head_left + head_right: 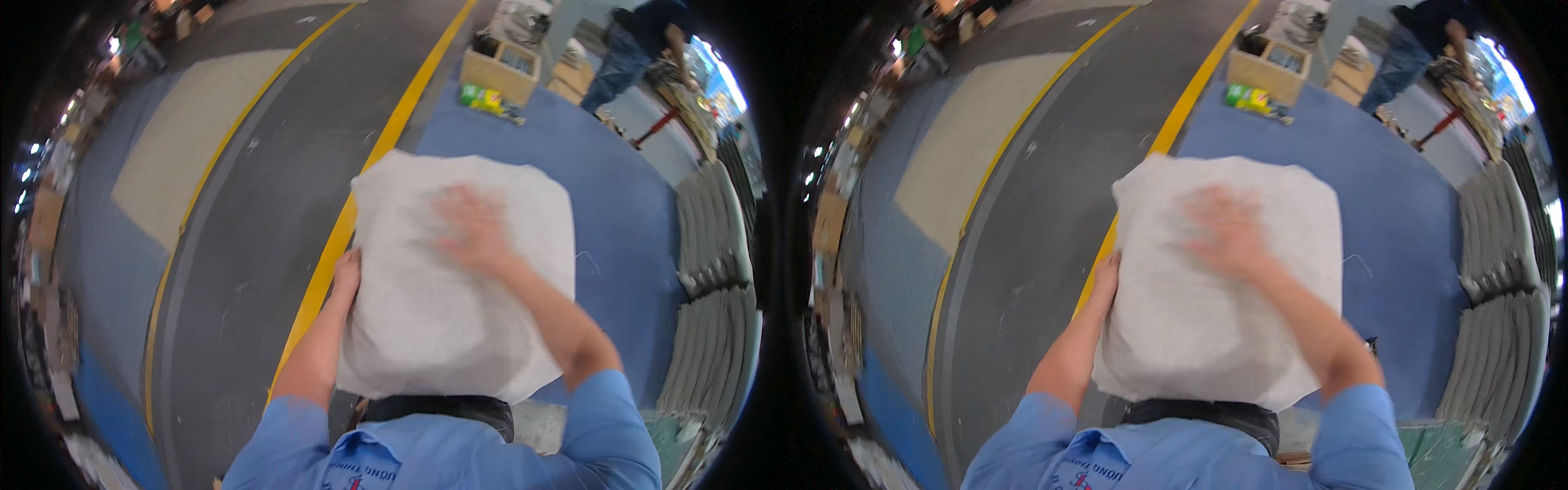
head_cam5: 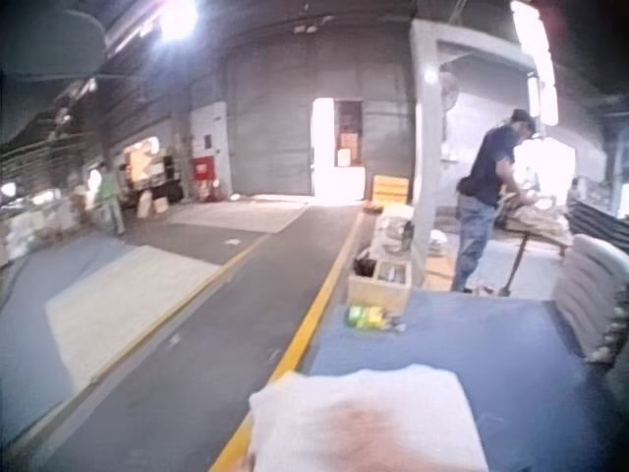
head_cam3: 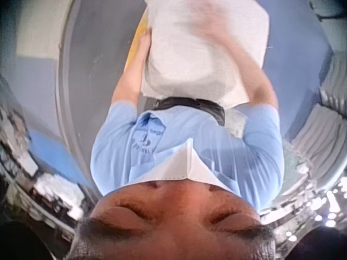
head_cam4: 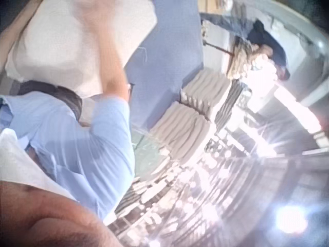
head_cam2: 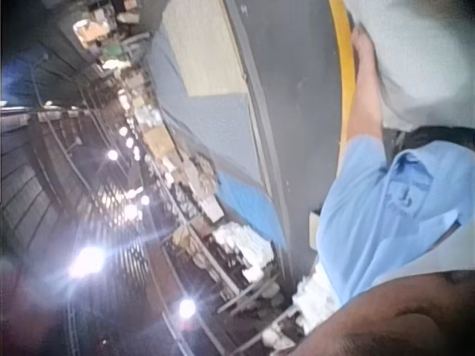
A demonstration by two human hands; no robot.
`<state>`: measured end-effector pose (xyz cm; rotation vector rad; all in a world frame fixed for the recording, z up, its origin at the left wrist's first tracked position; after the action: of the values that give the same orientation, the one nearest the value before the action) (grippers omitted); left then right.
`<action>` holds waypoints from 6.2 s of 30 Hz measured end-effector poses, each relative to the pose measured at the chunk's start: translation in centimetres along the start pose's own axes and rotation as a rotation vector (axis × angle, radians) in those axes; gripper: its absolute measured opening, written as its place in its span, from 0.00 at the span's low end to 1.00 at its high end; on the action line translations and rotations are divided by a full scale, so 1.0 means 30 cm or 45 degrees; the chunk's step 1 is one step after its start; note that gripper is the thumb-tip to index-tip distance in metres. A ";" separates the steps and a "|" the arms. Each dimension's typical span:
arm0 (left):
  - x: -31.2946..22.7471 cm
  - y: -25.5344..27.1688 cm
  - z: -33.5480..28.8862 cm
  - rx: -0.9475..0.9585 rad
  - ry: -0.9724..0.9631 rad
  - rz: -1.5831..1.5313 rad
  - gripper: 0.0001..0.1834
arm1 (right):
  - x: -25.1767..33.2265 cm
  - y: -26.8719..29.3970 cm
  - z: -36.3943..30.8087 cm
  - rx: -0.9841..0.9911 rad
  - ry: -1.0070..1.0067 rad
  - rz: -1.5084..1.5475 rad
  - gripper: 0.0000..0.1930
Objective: The person wraps a white fabric cover around a black cushion base and secures it using a staple gun. They repeatedly fold the fabric edges, align the cover, and staple along the perimeter to attach the fabric to the cushion base.
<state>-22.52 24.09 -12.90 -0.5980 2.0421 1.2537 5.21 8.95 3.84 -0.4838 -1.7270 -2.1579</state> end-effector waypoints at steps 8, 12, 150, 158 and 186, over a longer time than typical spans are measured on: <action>-0.076 0.011 -0.058 0.147 0.116 -0.255 0.24 | 0.037 0.108 -0.677 0.323 -0.246 -0.132 0.56; -0.072 -0.006 -0.062 0.176 0.167 -0.438 0.24 | 0.252 -0.053 -0.552 0.454 -0.179 -0.100 0.63; -0.119 0.030 -0.112 0.421 0.410 -0.566 0.32 | 0.336 -0.276 0.080 0.288 -0.214 -0.123 0.42; -0.055 0.030 -0.069 0.409 0.332 -0.514 0.29 | 0.227 -0.253 0.102 -0.149 -0.160 0.395 0.28; -0.546 0.570 -0.650 0.404 -0.002 -1.080 0.28 | 0.050 0.118 -0.733 -0.817 -1.552 1.274 0.43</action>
<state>-28.66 14.69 15.64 -1.1336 1.6281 0.4217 4.29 -13.35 3.05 -2.5144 -0.6008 -1.5233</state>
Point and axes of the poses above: each hand's wrist, its own z-axis towards the middle knuckle, its own y-axis out of the back of the hand, x = y × z, the point moved 1 cm from there along z, towards the middle knuckle, and after that the axes turned 15 degrees about z, right-handed, at the moved point
